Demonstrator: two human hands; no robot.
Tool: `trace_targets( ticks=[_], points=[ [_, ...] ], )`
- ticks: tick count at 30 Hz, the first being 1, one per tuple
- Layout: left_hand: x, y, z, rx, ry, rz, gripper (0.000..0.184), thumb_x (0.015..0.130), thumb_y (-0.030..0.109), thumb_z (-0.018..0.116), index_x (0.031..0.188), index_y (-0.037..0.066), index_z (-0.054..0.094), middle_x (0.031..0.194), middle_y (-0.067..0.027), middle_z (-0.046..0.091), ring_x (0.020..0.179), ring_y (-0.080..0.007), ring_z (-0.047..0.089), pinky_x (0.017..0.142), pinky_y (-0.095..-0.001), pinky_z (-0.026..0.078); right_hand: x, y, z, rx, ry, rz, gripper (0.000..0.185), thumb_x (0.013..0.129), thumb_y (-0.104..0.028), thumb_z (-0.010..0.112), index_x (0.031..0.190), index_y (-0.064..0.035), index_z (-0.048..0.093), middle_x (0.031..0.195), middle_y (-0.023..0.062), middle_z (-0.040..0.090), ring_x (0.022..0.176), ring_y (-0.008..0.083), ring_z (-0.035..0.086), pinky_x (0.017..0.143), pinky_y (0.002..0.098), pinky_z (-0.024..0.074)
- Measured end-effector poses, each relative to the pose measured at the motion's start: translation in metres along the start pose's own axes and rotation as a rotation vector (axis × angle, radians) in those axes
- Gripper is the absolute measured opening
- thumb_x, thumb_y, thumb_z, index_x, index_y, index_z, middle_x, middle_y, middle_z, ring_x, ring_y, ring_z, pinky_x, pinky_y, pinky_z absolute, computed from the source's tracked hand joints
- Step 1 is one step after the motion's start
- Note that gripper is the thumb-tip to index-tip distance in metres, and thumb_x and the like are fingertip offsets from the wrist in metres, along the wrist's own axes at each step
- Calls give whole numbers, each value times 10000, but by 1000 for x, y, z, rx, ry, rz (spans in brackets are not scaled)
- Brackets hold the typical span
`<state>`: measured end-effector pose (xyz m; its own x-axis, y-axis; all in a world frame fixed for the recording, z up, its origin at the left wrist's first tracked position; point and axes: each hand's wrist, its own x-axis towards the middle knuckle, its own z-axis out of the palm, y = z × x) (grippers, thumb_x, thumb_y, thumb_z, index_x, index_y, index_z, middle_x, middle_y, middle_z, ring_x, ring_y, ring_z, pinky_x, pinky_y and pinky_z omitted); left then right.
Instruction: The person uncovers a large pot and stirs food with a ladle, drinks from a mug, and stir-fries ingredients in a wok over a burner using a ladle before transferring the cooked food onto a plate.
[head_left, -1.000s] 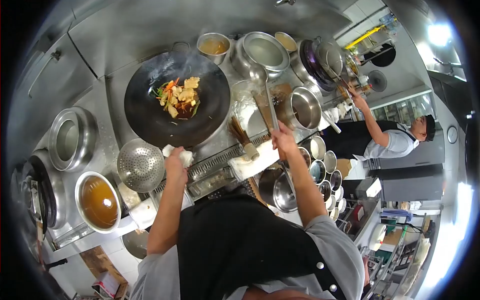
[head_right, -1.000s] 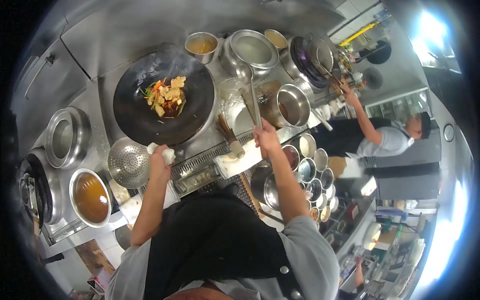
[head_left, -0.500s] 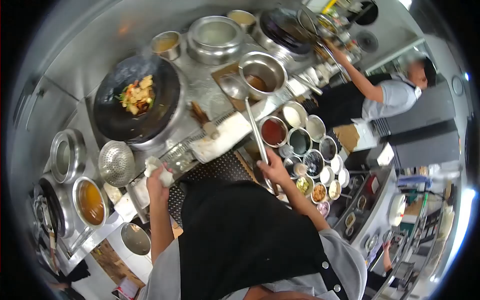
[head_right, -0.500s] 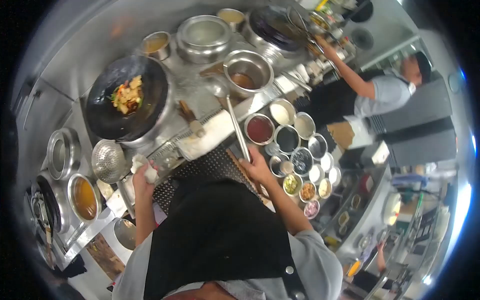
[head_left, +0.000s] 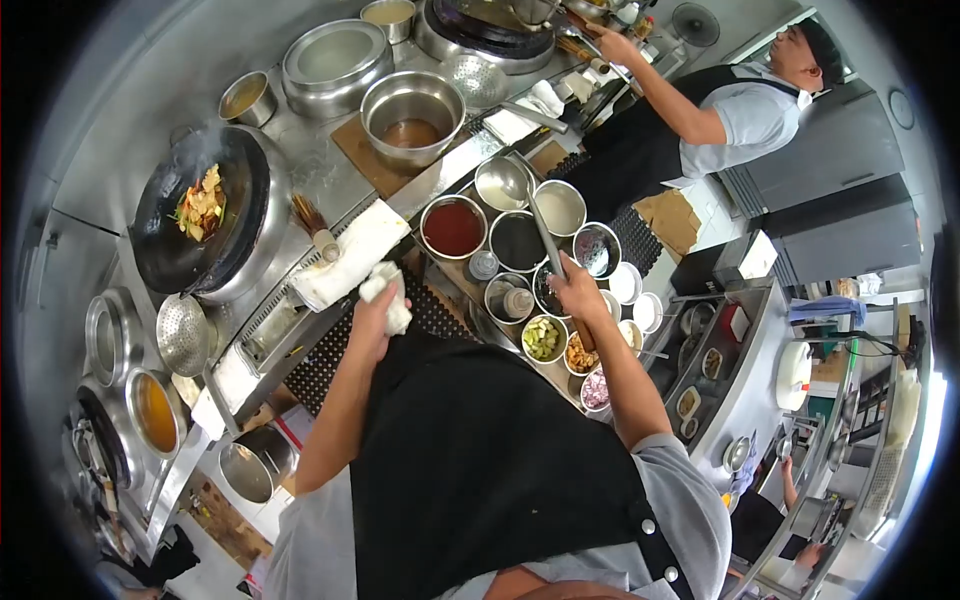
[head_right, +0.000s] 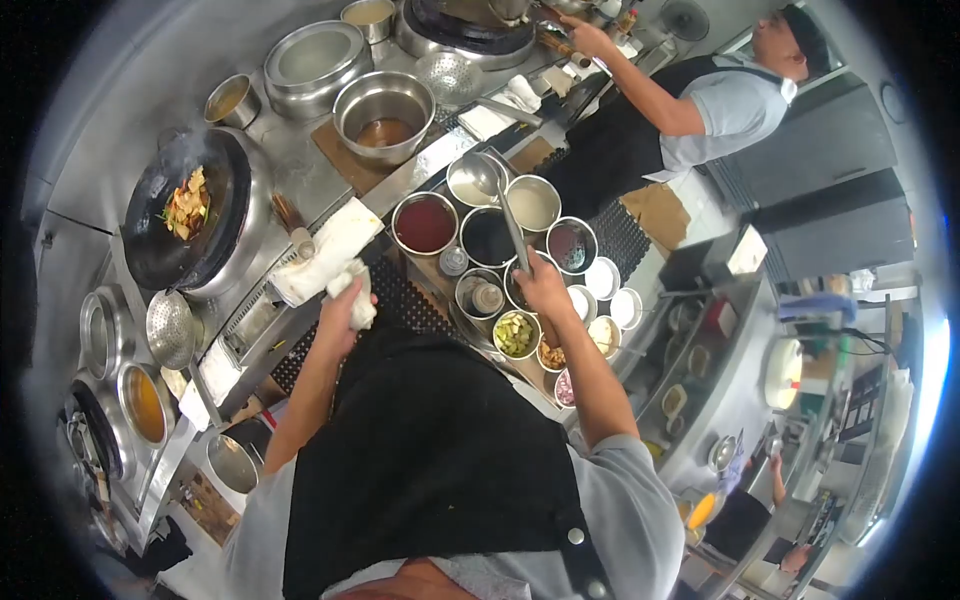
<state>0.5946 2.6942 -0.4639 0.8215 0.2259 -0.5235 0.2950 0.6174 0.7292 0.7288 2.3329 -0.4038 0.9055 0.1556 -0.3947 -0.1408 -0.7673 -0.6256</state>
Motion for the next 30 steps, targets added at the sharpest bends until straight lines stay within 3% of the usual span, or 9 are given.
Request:
trace_targets(
  ticks=[2,4,6,8,10,15,19,28,30],
  points=[
    [29,-1,16,169,-109,43,276,950,177,723,1185,52,650,935,-29,674,749,-132,656,649,-303,541,17,24,8,-13,-7,-11,684,930,-231,666,1518,36,440,1105,335,692,1079,450,694,922,473,521],
    [58,3,36,350,-89,37,284,913,193,761,1142,50,674,903,-27,686,767,-129,656,668,-301,523,26,39,17,-32,39,-109,679,924,-224,667,1514,31,447,1108,345,685,1083,463,683,925,486,517],
    [92,12,59,573,-78,77,333,902,204,777,1171,20,708,973,-47,731,846,-146,686,731,-317,534,31,51,27,-15,96,-202,660,913,-219,676,1507,-16,474,1102,352,680,1085,470,674,937,496,522],
    [138,7,78,703,-85,239,375,885,253,788,1151,-4,727,1041,-112,766,913,-234,719,826,-373,547,30,45,28,-79,101,-137,655,909,-216,677,1504,-28,479,1075,352,683,1068,480,675,925,512,532],
    [170,25,106,1110,-96,273,489,868,401,774,1187,33,728,1129,-207,749,1043,-341,722,899,-432,545,29,44,29,-97,110,-146,636,904,-213,677,1486,-33,494,1051,355,682,1042,496,673,906,534,539],
    [251,21,151,1584,10,388,497,857,465,766,1145,61,737,1138,-202,741,1087,-377,698,940,-476,546,25,30,24,-87,55,-142,653,910,-214,667,1502,-33,459,1030,359,679,1008,516,667,875,551,536],
    [278,27,171,1762,-117,279,544,854,500,751,1195,79,709,1223,-186,719,1166,-383,667,981,-495,536,24,26,25,-69,41,-143,651,922,-193,658,1506,-4,440,1058,377,668,1043,525,654,907,544,527],
    [288,28,176,1710,-151,242,506,838,491,784,1165,110,724,1151,-158,746,1105,-365,694,955,-511,537,20,10,20,31,-22,-48,639,914,-177,685,1484,20,472,1158,347,673,1124,497,650,961,492,520],
    [290,23,172,1694,-154,260,495,841,489,783,1153,108,729,1141,-160,748,1096,-365,697,951,-510,537,25,15,33,23,48,-142,622,925,-167,673,1491,-4,475,1217,350,656,1161,485,641,959,483,518]
  ],
)
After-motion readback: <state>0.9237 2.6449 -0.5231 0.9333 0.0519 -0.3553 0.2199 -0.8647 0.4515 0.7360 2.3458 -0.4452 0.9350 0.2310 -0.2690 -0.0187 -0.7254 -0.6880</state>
